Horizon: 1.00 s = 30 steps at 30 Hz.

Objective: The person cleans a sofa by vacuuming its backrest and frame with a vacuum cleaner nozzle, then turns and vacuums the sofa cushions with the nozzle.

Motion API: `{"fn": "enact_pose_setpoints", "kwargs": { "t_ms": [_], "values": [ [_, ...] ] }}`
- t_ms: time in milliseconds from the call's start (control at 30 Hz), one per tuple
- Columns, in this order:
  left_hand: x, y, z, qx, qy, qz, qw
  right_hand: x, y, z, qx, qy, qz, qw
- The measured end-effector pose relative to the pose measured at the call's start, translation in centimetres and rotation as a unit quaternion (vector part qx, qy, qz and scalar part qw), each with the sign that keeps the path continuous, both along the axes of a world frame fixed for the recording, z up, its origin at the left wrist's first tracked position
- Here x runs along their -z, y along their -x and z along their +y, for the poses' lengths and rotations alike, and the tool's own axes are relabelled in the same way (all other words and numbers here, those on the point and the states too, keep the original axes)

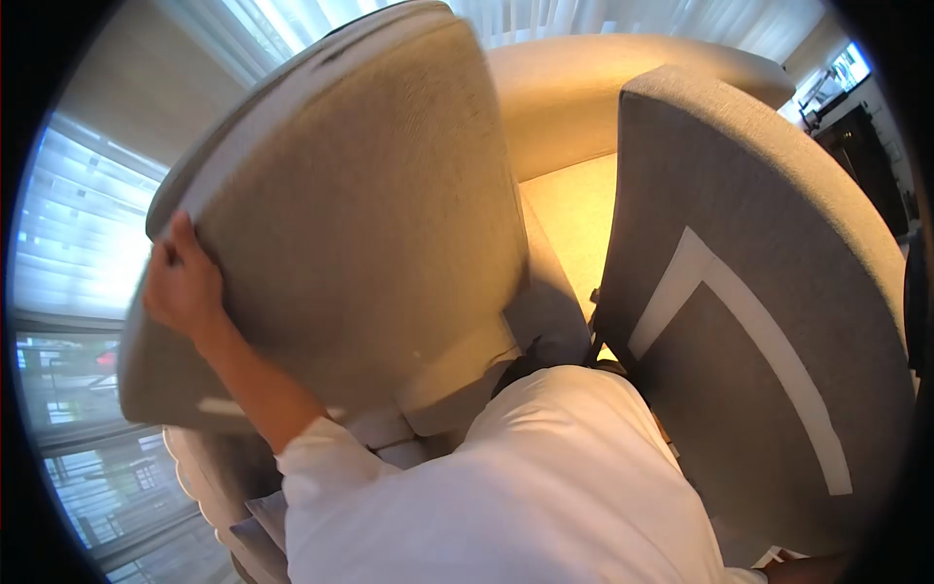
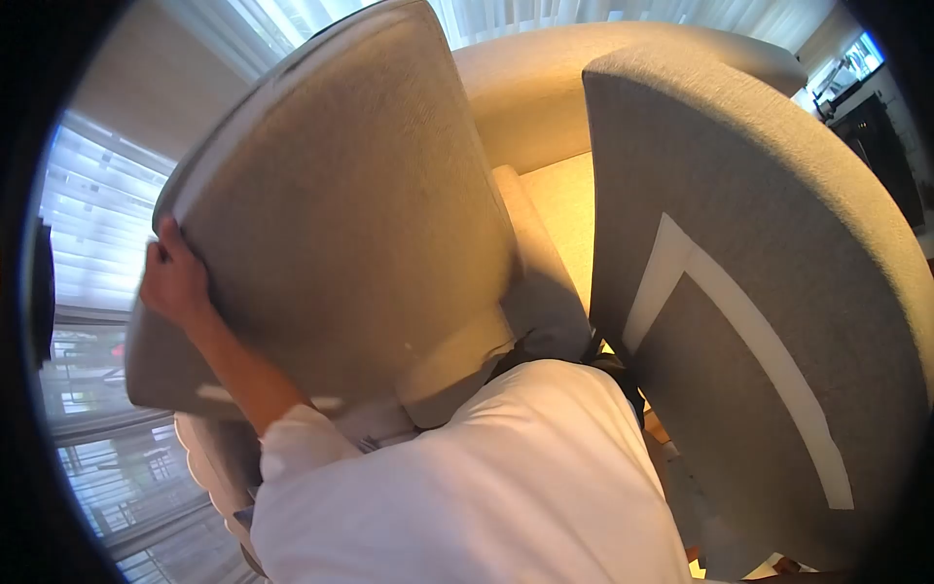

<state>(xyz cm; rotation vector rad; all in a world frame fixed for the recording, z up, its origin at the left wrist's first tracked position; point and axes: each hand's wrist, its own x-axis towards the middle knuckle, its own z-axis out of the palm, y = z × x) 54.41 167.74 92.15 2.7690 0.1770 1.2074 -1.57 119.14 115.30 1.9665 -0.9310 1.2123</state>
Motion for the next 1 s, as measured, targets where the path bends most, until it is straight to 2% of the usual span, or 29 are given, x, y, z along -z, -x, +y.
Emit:
{"fn": "enact_pose_setpoints", "kwargs": {
  "t_ms": [33, 67, 100, 167, 233, 267, 333, 400, 467, 533, 567, 600, 633, 667, 733, 767, 800, 833, 867, 900, 933, 967, 1000],
  "values": [
    [-1.8, -1.8, -1.4, 0.017, -0.017, 0.004, 1.000, -0.7, -0.4, -0.2, 0.010, -0.056, -0.095, 0.994],
    [-2.1, -4.1, -2.7, 0.059, -0.049, -0.066, 0.995, -2.0, 0.9, -1.7, -0.015, 0.066, 0.112, 0.991],
    [-2.3, -6.4, -3.9, 0.101, -0.080, -0.131, 0.983, -3.5, 1.2, -2.2, -0.039, 0.185, 0.314, 0.930],
    [-0.3, -11.1, -7.0, 0.119, -0.078, -0.132, 0.981, -3.8, 1.4, -4.0, -0.061, 0.200, 0.315, 0.926],
    [5.6, -18.8, -8.8, 0.228, -0.087, -0.228, 0.943, -3.1, 1.1, -6.9, -0.087, 0.208, 0.322, 0.919],
    [7.7, -19.8, -11.3, 0.201, -0.094, -0.217, 0.951, -3.0, 0.3, -8.4, -0.118, 0.209, 0.324, 0.915],
    [9.6, -19.5, -13.3, 0.160, -0.104, -0.198, 0.961, -3.8, 0.0, -11.9, -0.179, 0.200, 0.328, 0.906],
    [10.2, -18.4, -14.4, 0.151, -0.077, -0.125, 0.977, -3.8, -2.2, -14.4, -0.210, 0.199, 0.320, 0.902],
    [12.0, -16.1, -16.8, 0.162, -0.107, -0.154, 0.969, -1.7, -3.5, -18.0, -0.233, 0.199, 0.309, 0.901],
    [12.9, -12.4, -17.3, 0.155, -0.133, -0.179, 0.962, -2.6, -7.2, -20.9, -0.303, 0.237, 0.300, 0.873],
    [13.8, -8.1, -18.9, 0.206, 0.070, -0.130, 0.967, -3.0, -8.7, -22.1, -0.318, 0.245, 0.297, 0.866],
    [14.7, -3.8, -20.6, 0.248, 0.269, -0.082, 0.927, -3.1, -10.6, -23.8, -0.349, 0.231, 0.284, 0.862],
    [14.8, 1.2, -22.5, 0.271, 0.502, 0.058, 0.820, -3.1, -12.1, -25.3, -0.374, 0.218, 0.270, 0.860],
    [15.6, 5.6, -23.9, 0.280, 0.694, 0.190, 0.636, -3.1, -13.8, -26.9, -0.378, 0.226, 0.265, 0.858],
    [23.0, 9.8, -25.5, 0.321, 0.742, 0.144, 0.571, -3.0, -18.0, -31.6, -0.459, 0.188, 0.212, 0.842],
    [22.9, 12.3, -28.2, 0.262, 0.772, 0.077, 0.574, -2.9, -19.7, -34.7, -0.452, 0.200, 0.189, 0.849],
    [21.9, 13.5, -28.5, 0.233, 0.783, 0.035, 0.576, -2.5, -22.0, -34.5, -0.459, 0.232, 0.160, 0.842],
    [20.9, 14.7, -28.8, 0.204, 0.790, -0.007, 0.578, -1.9, -23.1, -36.5, -0.460, 0.152, 0.120, 0.866],
    [18.2, 14.5, -27.4, 0.205, 0.780, -0.035, 0.590, -0.4, -26.9, -36.2, -0.541, 0.091, 0.112, 0.829],
    [16.6, 14.2, -25.9, 0.218, 0.762, -0.054, 0.607, -0.3, -27.9, -39.2, -0.538, 0.088, 0.146, 0.826],
    [15.6, 13.8, -24.2, 0.230, 0.743, -0.073, 0.624, 0.0, -28.1, -36.8, -0.522, 0.073, 0.154, 0.836],
    [15.5, 13.2, -21.2, 0.222, 0.713, -0.068, 0.662, 0.2, -28.3, -34.3, -0.506, 0.058, 0.162, 0.845],
    [13.1, 16.4, -10.0, 0.219, 0.684, -0.073, 0.692, 0.5, -28.5, -31.9, -0.489, 0.044, 0.170, 0.854]
  ]
}}
